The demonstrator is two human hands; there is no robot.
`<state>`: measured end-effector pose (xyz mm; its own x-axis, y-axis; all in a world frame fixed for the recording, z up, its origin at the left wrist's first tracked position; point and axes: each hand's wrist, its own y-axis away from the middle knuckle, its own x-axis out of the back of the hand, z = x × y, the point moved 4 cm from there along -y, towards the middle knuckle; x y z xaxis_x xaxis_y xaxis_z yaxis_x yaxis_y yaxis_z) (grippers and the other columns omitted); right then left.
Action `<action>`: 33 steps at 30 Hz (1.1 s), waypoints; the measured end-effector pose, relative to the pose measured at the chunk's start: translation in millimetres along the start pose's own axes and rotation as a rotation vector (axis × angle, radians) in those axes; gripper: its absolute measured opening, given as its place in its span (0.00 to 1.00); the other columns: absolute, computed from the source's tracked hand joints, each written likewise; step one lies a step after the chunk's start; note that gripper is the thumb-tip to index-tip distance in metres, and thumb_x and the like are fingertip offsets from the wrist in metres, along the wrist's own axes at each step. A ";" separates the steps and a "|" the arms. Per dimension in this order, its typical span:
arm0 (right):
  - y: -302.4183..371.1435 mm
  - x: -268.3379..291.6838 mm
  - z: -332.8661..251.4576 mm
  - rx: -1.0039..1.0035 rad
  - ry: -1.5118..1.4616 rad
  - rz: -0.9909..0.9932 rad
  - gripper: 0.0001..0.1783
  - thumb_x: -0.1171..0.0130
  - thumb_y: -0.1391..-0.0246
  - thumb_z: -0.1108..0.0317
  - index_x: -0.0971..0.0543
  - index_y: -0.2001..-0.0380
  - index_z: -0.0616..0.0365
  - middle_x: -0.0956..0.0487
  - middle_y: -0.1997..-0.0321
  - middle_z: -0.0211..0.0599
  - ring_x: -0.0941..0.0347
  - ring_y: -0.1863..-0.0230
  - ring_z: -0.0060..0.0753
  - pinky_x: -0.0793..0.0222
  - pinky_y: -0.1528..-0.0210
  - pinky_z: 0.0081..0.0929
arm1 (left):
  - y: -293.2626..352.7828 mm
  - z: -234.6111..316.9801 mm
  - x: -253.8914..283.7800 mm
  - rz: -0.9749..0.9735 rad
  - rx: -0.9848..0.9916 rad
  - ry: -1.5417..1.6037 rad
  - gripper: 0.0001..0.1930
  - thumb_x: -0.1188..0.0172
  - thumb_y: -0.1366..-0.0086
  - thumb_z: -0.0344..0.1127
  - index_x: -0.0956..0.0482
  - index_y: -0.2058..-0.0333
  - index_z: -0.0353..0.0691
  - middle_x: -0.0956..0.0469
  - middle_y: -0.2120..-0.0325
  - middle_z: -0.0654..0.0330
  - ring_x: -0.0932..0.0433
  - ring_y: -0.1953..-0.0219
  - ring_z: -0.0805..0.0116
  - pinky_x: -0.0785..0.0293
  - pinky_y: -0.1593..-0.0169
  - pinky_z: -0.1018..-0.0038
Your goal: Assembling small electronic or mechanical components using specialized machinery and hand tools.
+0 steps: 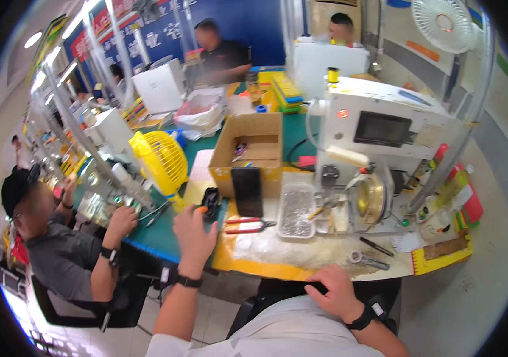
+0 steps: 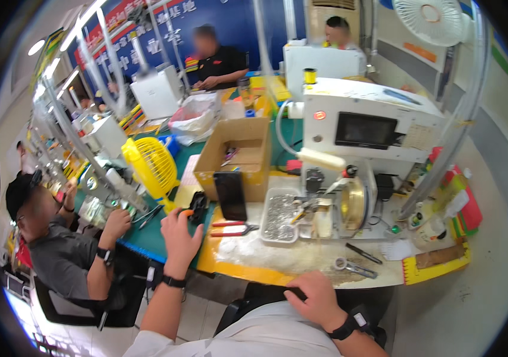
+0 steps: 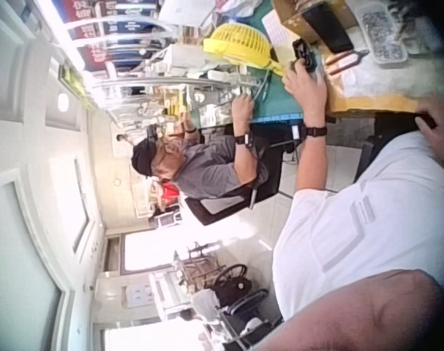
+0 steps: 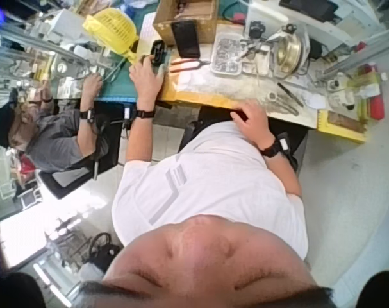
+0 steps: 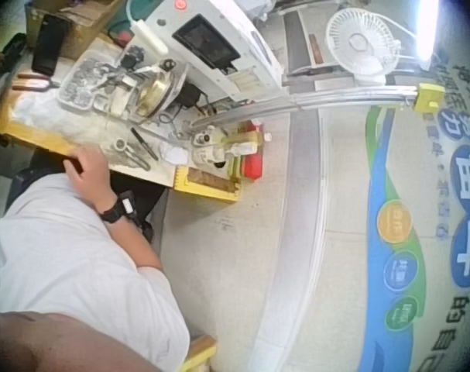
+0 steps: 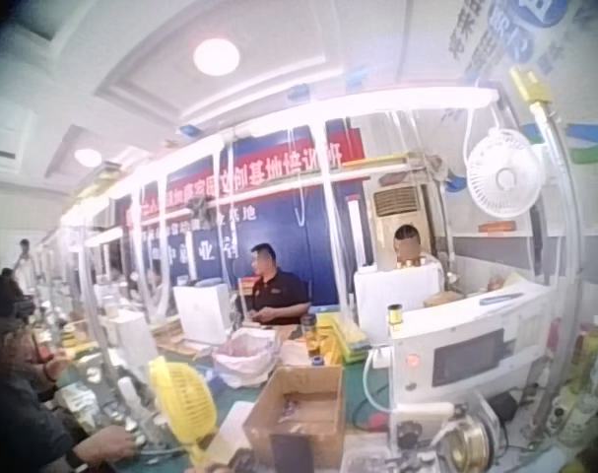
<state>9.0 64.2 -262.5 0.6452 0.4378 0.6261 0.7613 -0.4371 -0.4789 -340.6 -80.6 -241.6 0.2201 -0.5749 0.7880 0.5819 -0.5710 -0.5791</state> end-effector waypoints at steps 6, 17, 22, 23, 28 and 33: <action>10.3 29.5 -8.0 -0.097 -0.244 -0.008 0.06 0.29 0.43 0.69 0.16 0.64 0.56 0.19 0.66 0.38 0.21 0.61 0.45 0.26 0.56 0.36 | 25.0 33.5 27.8 0.032 -0.195 0.211 0.21 0.29 0.46 0.31 0.19 0.52 0.39 0.24 0.45 0.47 0.29 0.43 0.41 0.34 0.39 0.50; 96.5 274.0 -38.4 -0.309 0.078 0.659 0.02 0.42 0.36 0.77 0.21 0.62 0.61 0.21 0.64 0.33 0.26 0.63 0.25 0.30 0.55 0.24 | 69.0 105.3 19.2 -0.203 -0.554 0.534 0.11 0.30 0.46 0.29 0.13 0.63 0.48 0.16 0.52 0.62 0.25 0.51 0.52 0.27 0.44 0.59; 122.5 330.9 -38.0 -0.606 0.189 0.488 0.04 0.38 0.36 0.73 0.19 0.60 0.62 0.20 0.65 0.29 0.24 0.61 0.21 0.30 0.56 0.23 | 78.3 119.1 5.3 -0.297 -0.555 0.570 0.11 0.32 0.47 0.25 0.15 0.64 0.43 0.17 0.53 0.58 0.25 0.51 0.49 0.27 0.45 0.57; 120.5 340.8 -41.9 -0.656 0.282 0.371 0.05 0.37 0.36 0.73 0.19 0.60 0.62 0.20 0.66 0.28 0.24 0.62 0.21 0.30 0.56 0.23 | 81.2 124.0 4.3 -0.293 -0.566 0.590 0.10 0.33 0.47 0.23 0.17 0.65 0.41 0.17 0.54 0.56 0.25 0.52 0.47 0.27 0.46 0.57; 136.8 385.7 -50.5 -0.690 0.082 0.496 0.05 0.38 0.33 0.69 0.18 0.60 0.59 0.18 0.64 0.27 0.23 0.62 0.21 0.28 0.55 0.23 | 88.7 139.5 -6.0 -0.379 -0.627 0.607 0.10 0.35 0.48 0.22 0.18 0.66 0.39 0.17 0.55 0.56 0.25 0.52 0.46 0.27 0.47 0.56; 226.1 358.3 31.0 -0.789 0.015 0.613 0.09 0.41 0.29 0.64 0.18 0.57 0.58 0.18 0.64 0.26 0.22 0.59 0.23 0.26 0.52 0.26 | 100.6 154.0 -7.3 -0.344 -0.719 0.649 0.11 0.39 0.50 0.19 0.19 0.67 0.37 0.18 0.58 0.53 0.26 0.55 0.45 0.28 0.50 0.56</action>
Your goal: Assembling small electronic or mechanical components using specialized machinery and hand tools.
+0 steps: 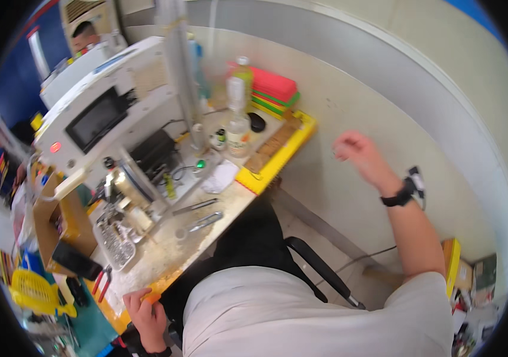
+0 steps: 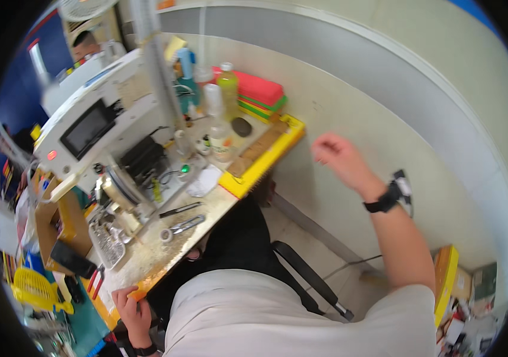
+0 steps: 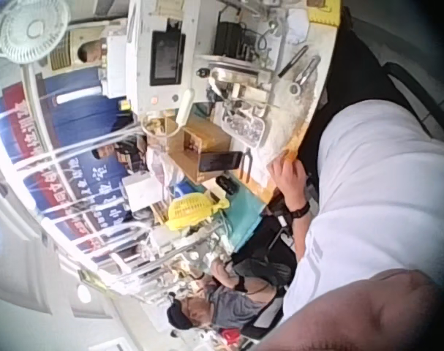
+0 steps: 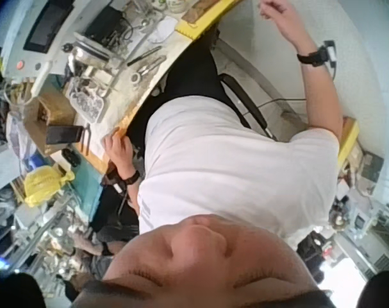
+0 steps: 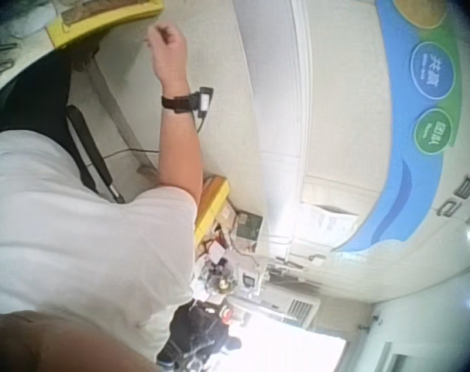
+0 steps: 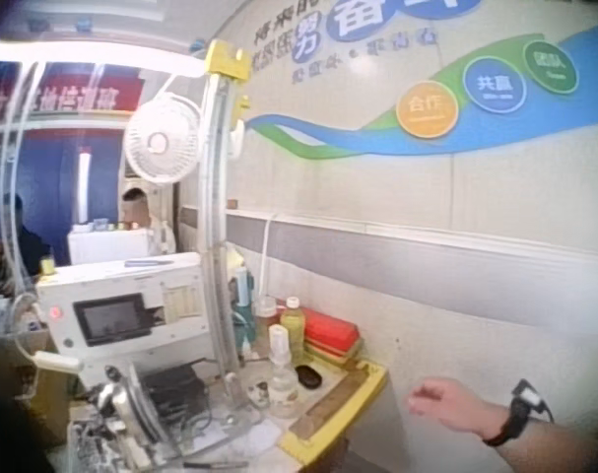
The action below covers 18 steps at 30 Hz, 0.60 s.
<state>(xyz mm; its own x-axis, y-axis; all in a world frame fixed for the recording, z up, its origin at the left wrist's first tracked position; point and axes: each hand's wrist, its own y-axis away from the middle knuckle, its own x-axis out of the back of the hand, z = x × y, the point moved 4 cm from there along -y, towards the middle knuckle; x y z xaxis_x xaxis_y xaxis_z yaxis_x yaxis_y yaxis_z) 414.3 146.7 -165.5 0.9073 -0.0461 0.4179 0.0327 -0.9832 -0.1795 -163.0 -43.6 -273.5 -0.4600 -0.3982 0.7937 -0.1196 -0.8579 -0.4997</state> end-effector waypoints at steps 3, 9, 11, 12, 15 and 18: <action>47.7 -34.4 114.2 -0.177 0.302 -0.334 0.13 0.39 0.30 0.56 0.18 0.56 0.54 0.16 0.62 0.31 0.20 0.60 0.30 0.24 0.54 0.33 | 4.2 16.8 -2.9 -0.016 -0.095 0.028 0.12 0.41 0.52 0.20 0.18 0.67 0.39 0.19 0.60 0.54 0.25 0.59 0.47 0.28 0.53 0.57; 248.4 -60.4 260.2 -0.583 0.589 -0.945 0.26 0.42 0.34 0.40 0.15 0.47 0.47 0.13 0.50 0.41 0.17 0.45 0.47 0.23 0.44 0.46 | -25.6 55.0 -5.6 -0.137 -0.322 0.116 0.08 0.40 0.31 0.22 0.13 0.63 0.40 0.15 0.59 0.53 0.19 0.59 0.51 0.24 0.53 0.57; 321.6 -81.3 310.2 -0.692 0.305 -1.104 0.31 0.43 0.35 0.37 0.17 0.42 0.46 0.15 0.40 0.45 0.20 0.38 0.49 0.27 0.36 0.46 | -40.2 68.0 -10.6 -0.160 -0.349 0.115 0.07 0.40 0.31 0.21 0.14 0.64 0.38 0.15 0.60 0.52 0.19 0.60 0.50 0.24 0.53 0.57; 350.4 -84.2 315.7 -0.837 0.363 -1.139 0.33 0.43 0.36 0.36 0.17 0.40 0.47 0.18 0.36 0.46 0.22 0.35 0.51 0.29 0.34 0.47 | -45.9 74.0 -14.2 -0.180 -0.367 0.119 0.07 0.40 0.32 0.21 0.14 0.63 0.39 0.15 0.60 0.53 0.19 0.59 0.50 0.24 0.53 0.57; 425.5 -83.5 299.5 -0.920 0.722 -1.313 0.28 0.42 0.38 0.41 0.13 0.47 0.48 0.14 0.47 0.51 0.20 0.42 0.53 0.28 0.39 0.53 | -62.3 98.2 -23.2 -0.275 -0.420 0.115 0.07 0.39 0.32 0.23 0.14 0.61 0.40 0.16 0.58 0.54 0.20 0.58 0.51 0.23 0.53 0.57; 506.7 -89.3 365.9 -0.894 0.635 -1.864 0.28 0.41 0.43 0.35 0.10 0.53 0.42 0.12 0.51 0.45 0.19 0.47 0.47 0.28 0.42 0.54 | -70.9 102.5 -32.9 -0.340 -0.444 0.107 0.06 0.38 0.32 0.25 0.15 0.59 0.42 0.16 0.57 0.56 0.20 0.57 0.50 0.23 0.52 0.56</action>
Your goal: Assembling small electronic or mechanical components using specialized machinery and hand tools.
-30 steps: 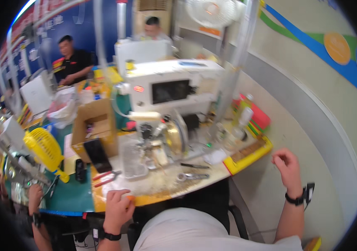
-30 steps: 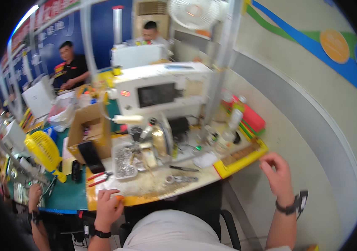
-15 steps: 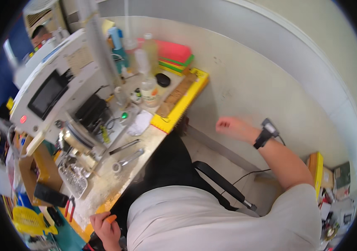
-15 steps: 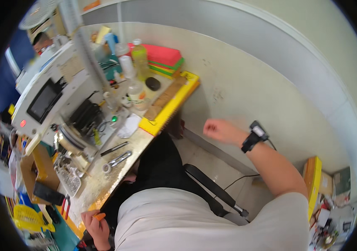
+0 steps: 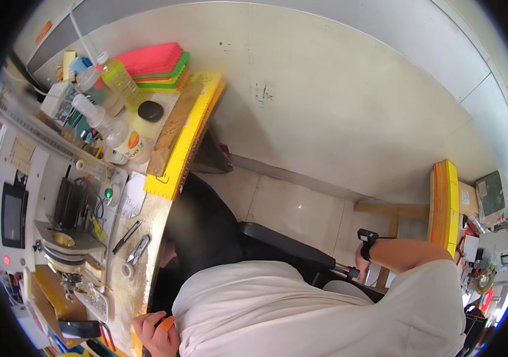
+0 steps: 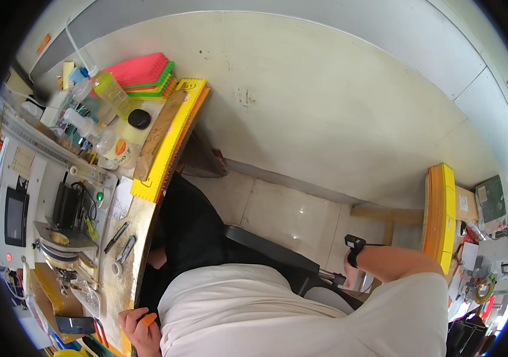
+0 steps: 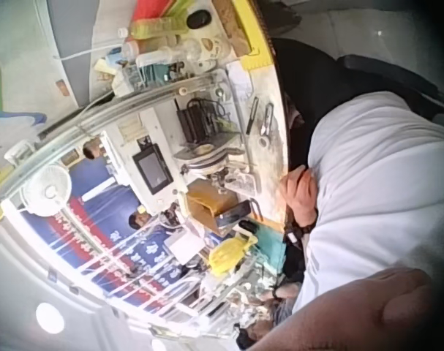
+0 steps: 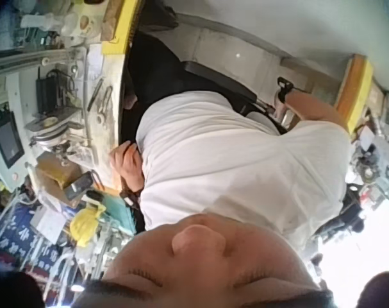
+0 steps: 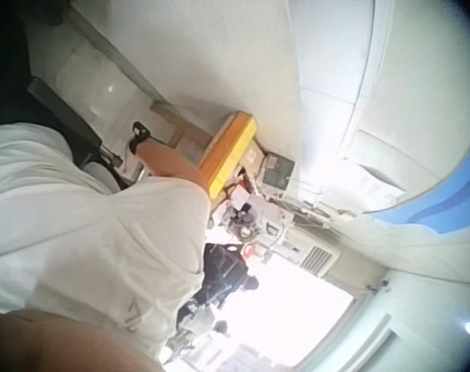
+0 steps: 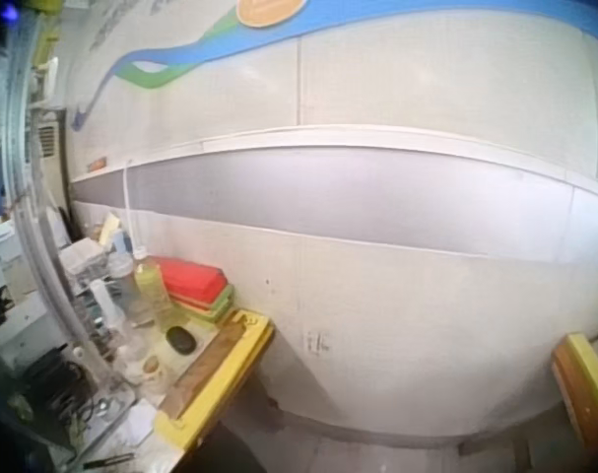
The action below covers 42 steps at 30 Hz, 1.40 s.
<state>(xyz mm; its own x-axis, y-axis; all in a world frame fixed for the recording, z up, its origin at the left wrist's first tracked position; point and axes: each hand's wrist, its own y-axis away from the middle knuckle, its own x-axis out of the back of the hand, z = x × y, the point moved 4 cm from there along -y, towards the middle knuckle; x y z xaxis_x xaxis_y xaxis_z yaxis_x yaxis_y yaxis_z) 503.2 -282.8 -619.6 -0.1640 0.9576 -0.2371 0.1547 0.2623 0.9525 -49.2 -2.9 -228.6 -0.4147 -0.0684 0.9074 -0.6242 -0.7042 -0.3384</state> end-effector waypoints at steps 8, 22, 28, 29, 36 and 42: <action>29.5 -73.0 6.6 -0.179 0.014 -0.038 0.26 0.39 0.44 0.35 0.10 0.54 0.39 0.12 0.51 0.41 0.20 0.48 0.45 0.28 0.44 0.52 | -1.7 -6.1 -20.4 -0.005 0.003 0.050 0.06 0.38 0.32 0.28 0.15 0.58 0.43 0.16 0.56 0.56 0.21 0.55 0.49 0.24 0.51 0.55; 281.8 -23.2 46.7 -0.996 -0.101 -0.084 0.43 0.25 0.51 0.36 0.18 0.36 0.48 0.17 0.36 0.44 0.21 0.38 0.50 0.34 0.31 0.51 | 28.6 -25.1 -19.9 0.181 0.103 0.136 0.10 0.33 0.55 0.26 0.17 0.70 0.44 0.17 0.61 0.61 0.22 0.58 0.52 0.24 0.56 0.61; 337.2 -10.7 77.6 -0.860 -0.260 -0.233 0.39 0.24 0.54 0.36 0.15 0.42 0.43 0.16 0.39 0.40 0.21 0.42 0.45 0.31 0.37 0.49 | 60.4 -41.6 -18.5 0.235 0.150 0.152 0.09 0.33 0.55 0.25 0.17 0.71 0.43 0.17 0.62 0.61 0.24 0.59 0.52 0.25 0.57 0.61; 335.8 -13.5 74.3 -0.832 -0.292 -0.257 0.38 0.24 0.54 0.36 0.14 0.43 0.42 0.15 0.40 0.39 0.21 0.42 0.44 0.30 0.37 0.49 | 64.6 -44.1 -18.1 0.244 0.146 0.158 0.09 0.33 0.55 0.25 0.17 0.71 0.43 0.17 0.62 0.61 0.24 0.59 0.52 0.25 0.57 0.61; 333.7 -20.2 70.1 -0.614 -0.500 -0.380 0.33 0.23 0.57 0.35 0.11 0.49 0.36 0.14 0.44 0.34 0.21 0.47 0.39 0.27 0.43 0.46 | 80.2 -41.7 -14.0 0.310 0.165 0.158 0.08 0.35 0.55 0.25 0.19 0.73 0.42 0.17 0.62 0.60 0.25 0.59 0.51 0.26 0.56 0.59; 381.1 10.4 42.8 -0.800 0.014 0.308 0.49 0.22 0.62 0.30 0.16 0.39 0.46 0.19 0.35 0.46 0.25 0.34 0.45 0.30 0.34 0.50 | 86.3 -47.9 -19.7 0.350 0.159 0.162 0.08 0.36 0.56 0.24 0.19 0.73 0.41 0.18 0.62 0.58 0.25 0.59 0.49 0.27 0.56 0.58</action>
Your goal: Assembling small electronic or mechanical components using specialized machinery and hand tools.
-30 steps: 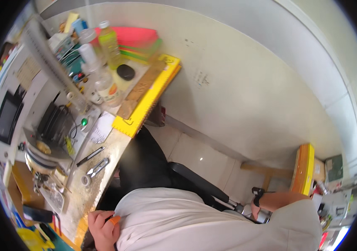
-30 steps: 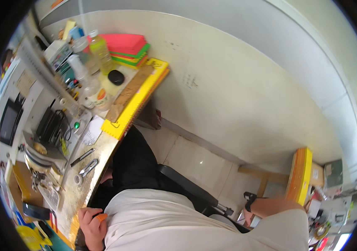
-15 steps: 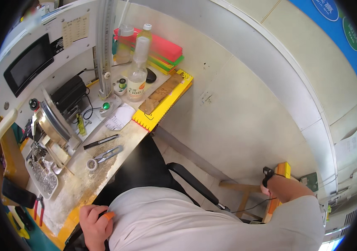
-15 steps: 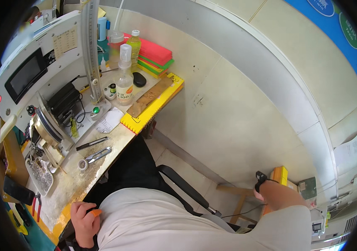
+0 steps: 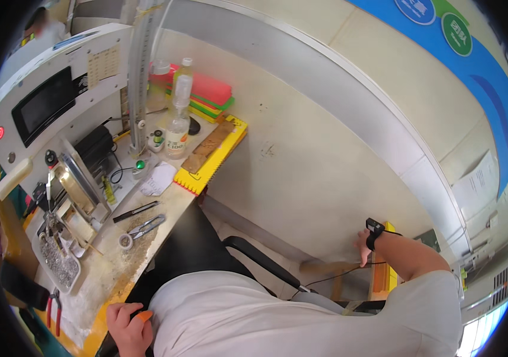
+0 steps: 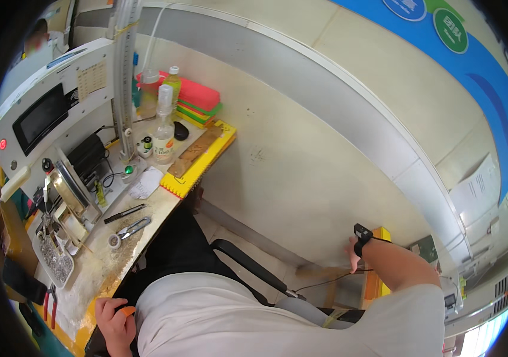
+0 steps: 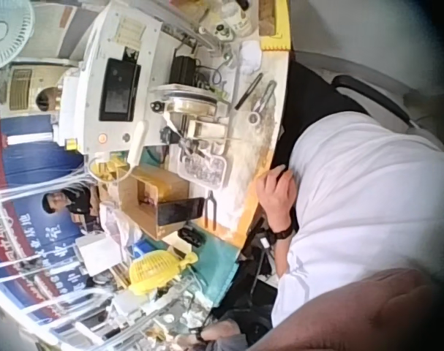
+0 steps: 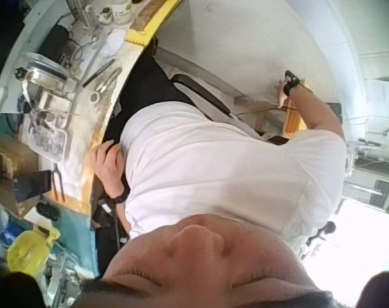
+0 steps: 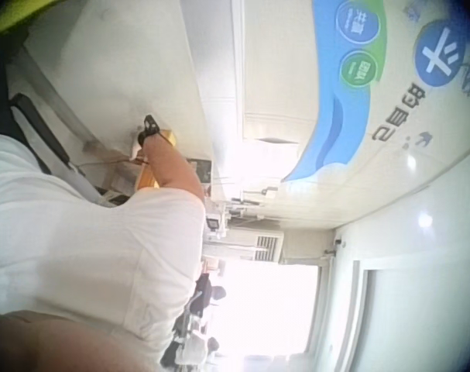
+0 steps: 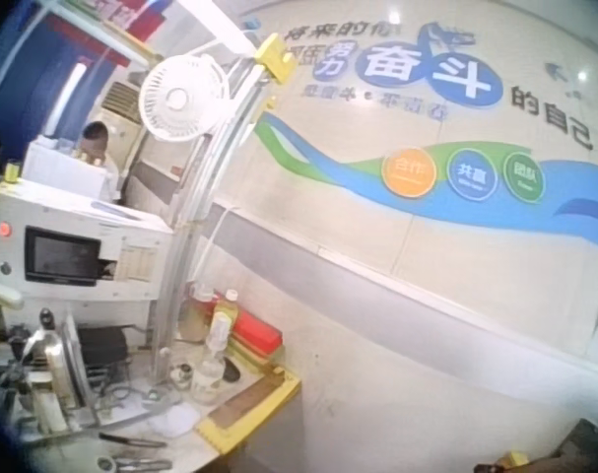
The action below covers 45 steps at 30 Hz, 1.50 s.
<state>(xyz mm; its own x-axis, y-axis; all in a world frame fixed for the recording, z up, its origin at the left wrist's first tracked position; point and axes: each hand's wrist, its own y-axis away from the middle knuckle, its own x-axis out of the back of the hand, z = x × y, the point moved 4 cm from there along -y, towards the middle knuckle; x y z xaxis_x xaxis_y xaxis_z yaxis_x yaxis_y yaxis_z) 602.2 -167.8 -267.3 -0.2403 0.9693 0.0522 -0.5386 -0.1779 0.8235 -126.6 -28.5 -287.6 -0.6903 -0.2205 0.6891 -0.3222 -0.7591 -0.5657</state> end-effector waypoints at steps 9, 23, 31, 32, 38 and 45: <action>12.6 -18.8 -82.7 0.186 0.238 -0.305 0.34 0.19 0.58 0.45 0.11 0.50 0.51 0.11 0.51 0.47 0.15 0.50 0.42 0.21 0.45 0.45 | -7.8 -7.6 14.4 -0.104 -0.148 0.013 0.07 0.37 0.29 0.35 0.15 0.56 0.41 0.16 0.54 0.54 0.21 0.54 0.46 0.25 0.49 0.54; 184.7 197.5 2.7 -0.081 -0.229 0.477 0.16 0.34 0.51 0.53 0.12 0.76 0.54 0.14 0.74 0.43 0.19 0.72 0.48 0.26 0.65 0.49 | -8.2 -1.3 5.7 -0.062 -0.039 -0.033 0.10 0.32 0.57 0.28 0.15 0.72 0.48 0.16 0.62 0.66 0.22 0.59 0.55 0.24 0.56 0.61; 355.3 318.6 -67.2 0.467 -0.432 0.710 0.10 0.41 0.48 0.67 0.13 0.70 0.56 0.17 0.73 0.40 0.20 0.68 0.45 0.26 0.62 0.39 | -7.3 2.6 10.9 -0.075 0.007 -0.009 0.11 0.33 0.57 0.25 0.15 0.72 0.46 0.15 0.62 0.65 0.22 0.59 0.55 0.24 0.54 0.62; 359.8 323.7 -76.7 0.689 -0.401 0.734 0.10 0.43 0.46 0.68 0.14 0.69 0.58 0.17 0.71 0.40 0.20 0.67 0.44 0.27 0.62 0.38 | -8.2 3.8 11.6 -0.079 0.005 0.004 0.11 0.34 0.57 0.23 0.14 0.72 0.45 0.15 0.63 0.64 0.22 0.59 0.54 0.24 0.54 0.62; 329.8 360.2 -133.7 1.141 -0.429 0.944 0.09 0.46 0.43 0.71 0.17 0.69 0.62 0.18 0.68 0.37 0.23 0.66 0.36 0.28 0.60 0.32 | -4.0 1.6 7.1 -0.130 0.002 -0.047 0.11 0.31 0.57 0.27 0.15 0.71 0.46 0.16 0.61 0.66 0.23 0.59 0.55 0.26 0.55 0.61; 309.1 372.4 -110.8 1.258 -0.688 0.932 0.08 0.45 0.45 0.73 0.18 0.69 0.63 0.20 0.66 0.34 0.28 0.65 0.32 0.33 0.59 0.31 | -16.2 14.5 -4.6 -0.253 0.010 0.034 0.11 0.30 0.57 0.27 0.16 0.71 0.45 0.16 0.61 0.65 0.23 0.58 0.55 0.26 0.55 0.61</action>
<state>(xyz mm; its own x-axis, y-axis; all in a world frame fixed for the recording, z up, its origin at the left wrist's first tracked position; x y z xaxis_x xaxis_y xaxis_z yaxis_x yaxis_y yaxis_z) 256.7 119.4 -55.9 0.4665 0.5719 0.6748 0.5726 -0.7767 0.2624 -108.8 -24.1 -275.0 -0.6100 -0.0026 0.7924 -0.4812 -0.7933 -0.3730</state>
